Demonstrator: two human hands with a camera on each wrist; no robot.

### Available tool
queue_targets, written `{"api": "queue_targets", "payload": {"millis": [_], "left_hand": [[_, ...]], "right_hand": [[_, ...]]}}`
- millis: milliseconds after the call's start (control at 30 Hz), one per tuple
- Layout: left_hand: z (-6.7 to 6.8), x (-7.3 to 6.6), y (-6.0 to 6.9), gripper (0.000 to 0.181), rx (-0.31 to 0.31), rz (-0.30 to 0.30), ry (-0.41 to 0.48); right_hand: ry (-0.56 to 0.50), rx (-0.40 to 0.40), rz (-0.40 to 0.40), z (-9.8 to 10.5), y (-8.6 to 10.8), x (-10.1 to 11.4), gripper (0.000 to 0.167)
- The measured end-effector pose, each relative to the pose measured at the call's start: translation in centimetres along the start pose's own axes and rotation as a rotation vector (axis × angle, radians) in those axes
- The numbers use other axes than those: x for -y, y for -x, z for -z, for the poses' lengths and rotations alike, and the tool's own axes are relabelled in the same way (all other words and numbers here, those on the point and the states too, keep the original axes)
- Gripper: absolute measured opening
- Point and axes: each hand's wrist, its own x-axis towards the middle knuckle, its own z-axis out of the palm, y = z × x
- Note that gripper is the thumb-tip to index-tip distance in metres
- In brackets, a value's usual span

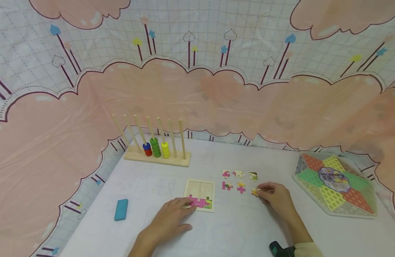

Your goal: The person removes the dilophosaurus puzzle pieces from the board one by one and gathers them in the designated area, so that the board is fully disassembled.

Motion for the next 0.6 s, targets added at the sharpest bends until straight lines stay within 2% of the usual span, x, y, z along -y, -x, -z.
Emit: {"api": "queue_targets", "payload": {"millis": [233, 600], "left_hand": [[0.0, 0.0, 0.0, 0.059, 0.009, 0.005, -0.001], [0.1, -0.1, 0.0, 0.059, 0.008, 0.008, -0.003]], "right_hand": [[-0.039, -0.012, -0.046, -0.1, -0.2, 0.3, 0.029], [-0.018, -0.040, -0.091, -0.5, -1.0, 0.5, 0.029]]}}
